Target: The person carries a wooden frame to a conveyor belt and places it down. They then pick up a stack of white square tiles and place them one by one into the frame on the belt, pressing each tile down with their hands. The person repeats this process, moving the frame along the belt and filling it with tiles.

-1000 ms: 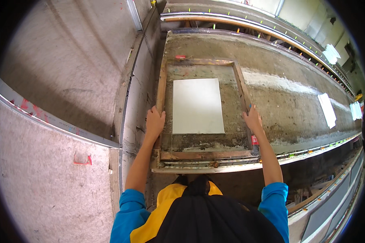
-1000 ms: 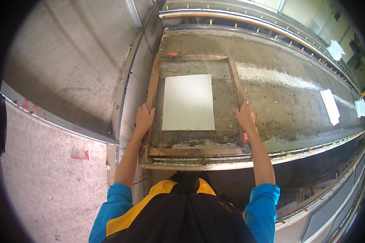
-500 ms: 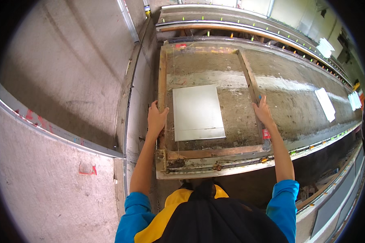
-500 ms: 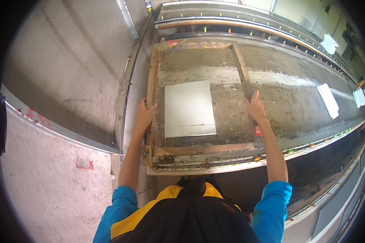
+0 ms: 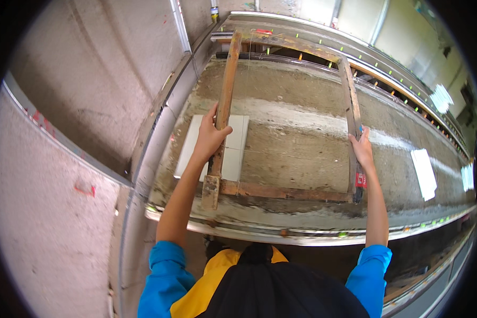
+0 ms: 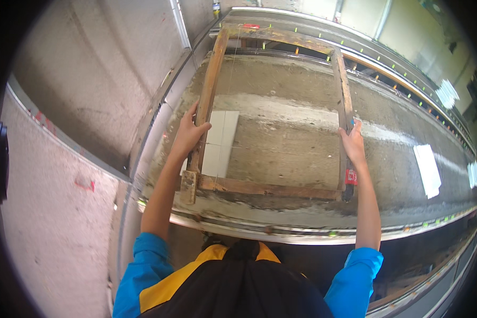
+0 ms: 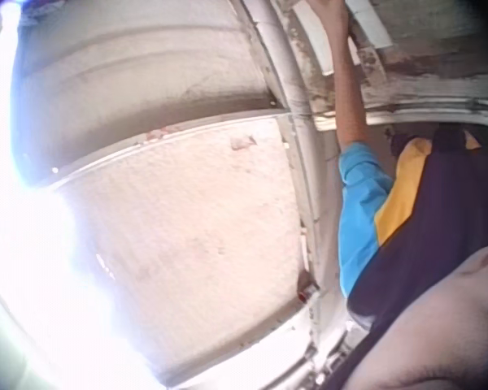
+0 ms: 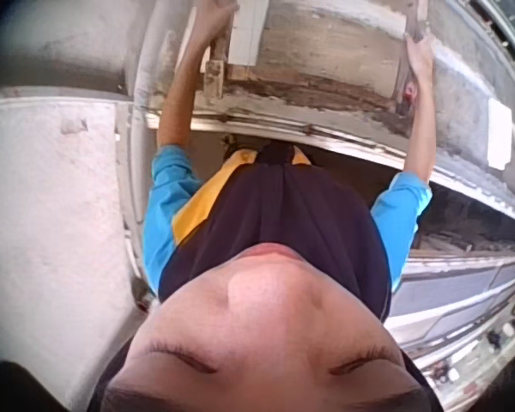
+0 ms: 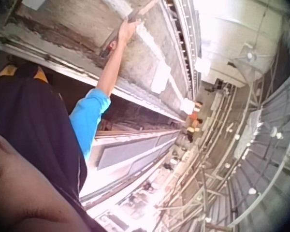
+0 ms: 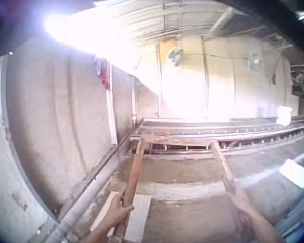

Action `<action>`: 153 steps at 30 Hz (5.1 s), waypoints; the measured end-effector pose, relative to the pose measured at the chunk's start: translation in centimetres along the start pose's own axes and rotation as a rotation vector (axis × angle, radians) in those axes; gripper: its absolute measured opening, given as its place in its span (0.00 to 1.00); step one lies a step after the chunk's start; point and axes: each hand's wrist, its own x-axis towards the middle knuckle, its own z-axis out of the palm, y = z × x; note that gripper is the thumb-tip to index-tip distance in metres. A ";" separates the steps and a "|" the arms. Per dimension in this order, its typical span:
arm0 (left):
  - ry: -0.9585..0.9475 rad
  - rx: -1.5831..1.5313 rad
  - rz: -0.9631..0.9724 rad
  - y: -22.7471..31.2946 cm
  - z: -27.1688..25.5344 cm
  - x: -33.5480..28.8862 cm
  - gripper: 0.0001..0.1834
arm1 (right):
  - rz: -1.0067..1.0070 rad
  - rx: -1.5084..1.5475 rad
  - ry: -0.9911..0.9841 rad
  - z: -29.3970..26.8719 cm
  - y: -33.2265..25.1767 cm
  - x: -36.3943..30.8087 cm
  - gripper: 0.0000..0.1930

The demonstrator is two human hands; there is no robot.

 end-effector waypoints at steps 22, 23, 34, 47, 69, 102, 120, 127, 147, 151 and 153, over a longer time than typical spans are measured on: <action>0.045 0.091 -0.137 -3.1 14.5 -8.3 0.42 | -0.069 -0.008 -0.075 -0.6 16.6 -0.3 0.28; 0.024 0.113 -0.186 -2.7 14.7 -8.4 0.42 | -0.025 0.007 -0.108 -0.9 16.4 -0.6 0.28; -0.046 0.129 -0.256 -2.5 16.3 -9.1 0.39 | 0.049 -0.102 -0.100 -0.8 18.2 -2.4 0.28; -0.052 0.175 -0.215 -2.5 18.4 -10.1 0.39 | 0.135 -0.050 -0.155 -2.7 18.7 -4.1 0.28; -0.055 0.318 -0.093 -3.1 18.5 -10.8 0.35 | 0.052 0.024 -0.142 -1.6 19.9 -4.3 0.29; -0.239 0.366 -0.038 -2.9 20.7 -5.4 0.40 | -0.018 -0.320 -0.085 0.0 19.6 -1.6 0.31; -0.288 0.725 0.137 0.8 23.2 -7.8 0.36 | -0.089 -0.247 -0.199 -5.7 17.3 -5.7 0.30; -0.685 -0.023 0.367 13.6 32.5 -9.3 0.24 | -0.094 0.227 -0.218 -17.0 15.7 -13.4 0.18; -0.652 -0.716 -0.371 29.7 81.3 -15.1 0.18 | 0.242 0.216 0.670 -39.1 53.7 -12.5 0.07; -0.580 -0.726 -0.357 31.0 86.4 -15.3 0.21 | 0.172 0.163 0.600 -40.9 58.5 -8.1 0.08; -0.503 -0.700 -0.285 30.4 88.7 -14.9 0.20 | 0.129 0.142 0.551 -41.3 60.0 -5.4 0.09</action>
